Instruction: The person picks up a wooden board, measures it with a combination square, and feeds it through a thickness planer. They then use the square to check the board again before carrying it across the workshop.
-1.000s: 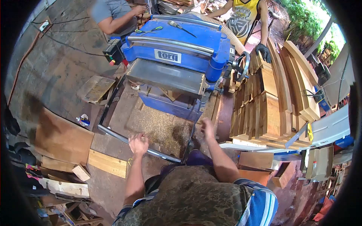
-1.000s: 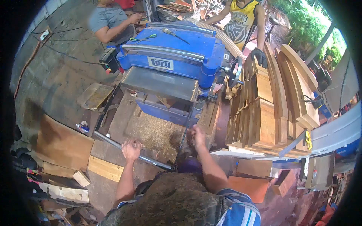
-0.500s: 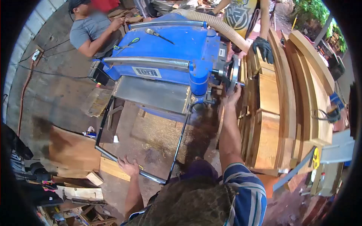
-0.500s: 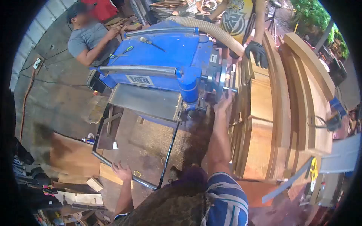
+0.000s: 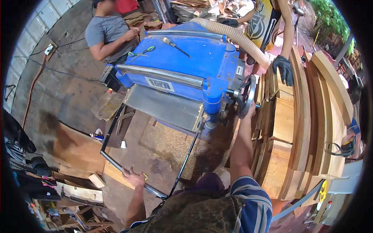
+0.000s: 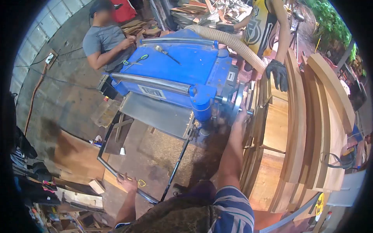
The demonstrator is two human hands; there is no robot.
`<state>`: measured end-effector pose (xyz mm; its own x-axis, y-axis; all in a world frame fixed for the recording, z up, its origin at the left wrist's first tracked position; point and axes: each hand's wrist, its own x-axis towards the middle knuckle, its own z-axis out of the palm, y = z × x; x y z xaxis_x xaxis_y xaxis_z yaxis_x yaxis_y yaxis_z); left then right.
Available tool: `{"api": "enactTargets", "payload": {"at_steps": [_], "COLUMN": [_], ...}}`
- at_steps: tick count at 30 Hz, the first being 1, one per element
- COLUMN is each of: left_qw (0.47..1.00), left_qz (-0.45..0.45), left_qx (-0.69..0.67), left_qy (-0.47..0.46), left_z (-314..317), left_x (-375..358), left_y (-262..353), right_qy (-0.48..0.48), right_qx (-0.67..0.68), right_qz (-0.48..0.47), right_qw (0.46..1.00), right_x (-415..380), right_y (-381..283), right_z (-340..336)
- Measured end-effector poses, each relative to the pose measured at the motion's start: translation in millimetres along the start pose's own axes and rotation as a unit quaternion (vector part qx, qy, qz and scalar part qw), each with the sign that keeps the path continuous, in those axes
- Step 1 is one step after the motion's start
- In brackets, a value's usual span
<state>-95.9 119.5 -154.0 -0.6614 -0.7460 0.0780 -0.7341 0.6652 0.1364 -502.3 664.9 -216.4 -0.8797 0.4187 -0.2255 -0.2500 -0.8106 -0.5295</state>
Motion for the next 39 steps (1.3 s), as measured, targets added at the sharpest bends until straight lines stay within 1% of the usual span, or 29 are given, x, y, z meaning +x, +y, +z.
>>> {"api": "enactTargets", "payload": {"at_steps": [1, 3, 4, 6, 7, 9, 10, 12, 13, 15, 20, 25, 28, 30, 31, 32, 34, 36, 39], "left_qw": [1.000, 1.000, 1.000, 1.000, 1.000, 1.000, 1.000, 1.000, 1.000, 0.999, 1.000, 1.000, 1.000, 1.000, 1.000, 1.000, 1.000, 0.999, 0.999], "left_qz": [0.001, 0.003, 0.002, -0.001, -0.003, -0.003, -0.006, -0.009, -0.014, -0.021, -0.004, 0.002, -0.002, -0.009, 0.004, 0.018, 0.007, -0.003, -0.006], "left_qx": [-0.007, -0.016, -0.016, -0.017, -0.017, -0.019, -0.021, -0.024, -0.026, -0.027, -0.023, -0.022, -0.023, -0.019, -0.018, -0.018, -0.026, -0.036, -0.031], "left_qy": [0.006, 0.014, 0.009, 0.001, 0.004, 0.013, 0.009, 0.006, 0.000, -0.007, 0.001, -0.003, -0.004, -0.011, -0.009, -0.008, -0.009, -0.010, -0.007], "left_z": [0.0, -4.0, -6.6, -5.1, -4.3, -5.2, -6.6, -9.1, -10.6, -9.1, -3.0, -5.3, -5.7, -6.6, -5.7, -5.1, -8.0, -11.6, -11.9], "left_x": [0.2, 3.9, 3.7, -2.2, -1.8, 2.5, 1.4, -0.3, -0.1, 0.5, 1.7, -1.1, 1.1, 0.8, 0.1, -0.9, -2.5, -2.7, -2.6], "left_y": [-0.1, 2.3, 3.7, 2.8, 2.2, 4.2, 5.3, 8.2, 9.8, 6.6, 1.4, 0.8, 4.2, 1.4, -1.3, -2.8, 1.4, 5.3, 6.4], "right_qy": [-0.006, -0.054, -0.057, 0.022, 0.020, -0.022, -0.024, -0.092, -0.093, -0.079, -0.059, -0.025, -0.031, -0.088, -0.089, -0.079, -0.071, -0.023, -0.034], "right_qx": [0.000, -0.008, -0.009, -0.040, -0.040, 0.010, 0.011, 0.015, 0.017, 0.011, -0.002, -0.028, 0.007, -0.040, -0.041, -0.056, -0.072, -0.047, -0.026], "right_qz": [-0.001, -0.044, -0.045, 0.015, 0.015, 0.028, 0.027, 0.012, 0.011, -0.002, -0.024, -0.033, -0.014, 0.010, 0.011, 0.020, 0.029, -0.001, 0.016], "right_qw": [1.000, 0.998, 0.997, 0.999, 0.999, 0.999, 0.999, 0.996, 0.995, 0.997, 0.998, 0.999, 0.999, 0.995, 0.995, 0.995, 0.994, 0.999, 0.999], "right_x": [0.2, -4.4, -10.6, -28.7, -35.4, -44.0, -40.7, -34.2, -33.4, -35.9, -0.5, -13.2, -19.9, -24.4, -25.5, -25.9, -29.4, -31.2, -37.2], "right_y": [1.0, 2.3, -1.0, -11.0, -13.9, -16.5, -14.6, -12.5, -12.3, -12.0, 6.2, 0.0, -2.7, -6.3, -7.1, -7.9, -9.5, -9.1, -12.2], "right_z": [0.3, 0.5, 10.3, 28.2, 33.0, 40.2, 34.7, 28.1, 30.1, 31.3, -4.3, 5.9, 17.7, 15.6, 14.2, 13.3, 17.4, 24.2, 32.0]}}
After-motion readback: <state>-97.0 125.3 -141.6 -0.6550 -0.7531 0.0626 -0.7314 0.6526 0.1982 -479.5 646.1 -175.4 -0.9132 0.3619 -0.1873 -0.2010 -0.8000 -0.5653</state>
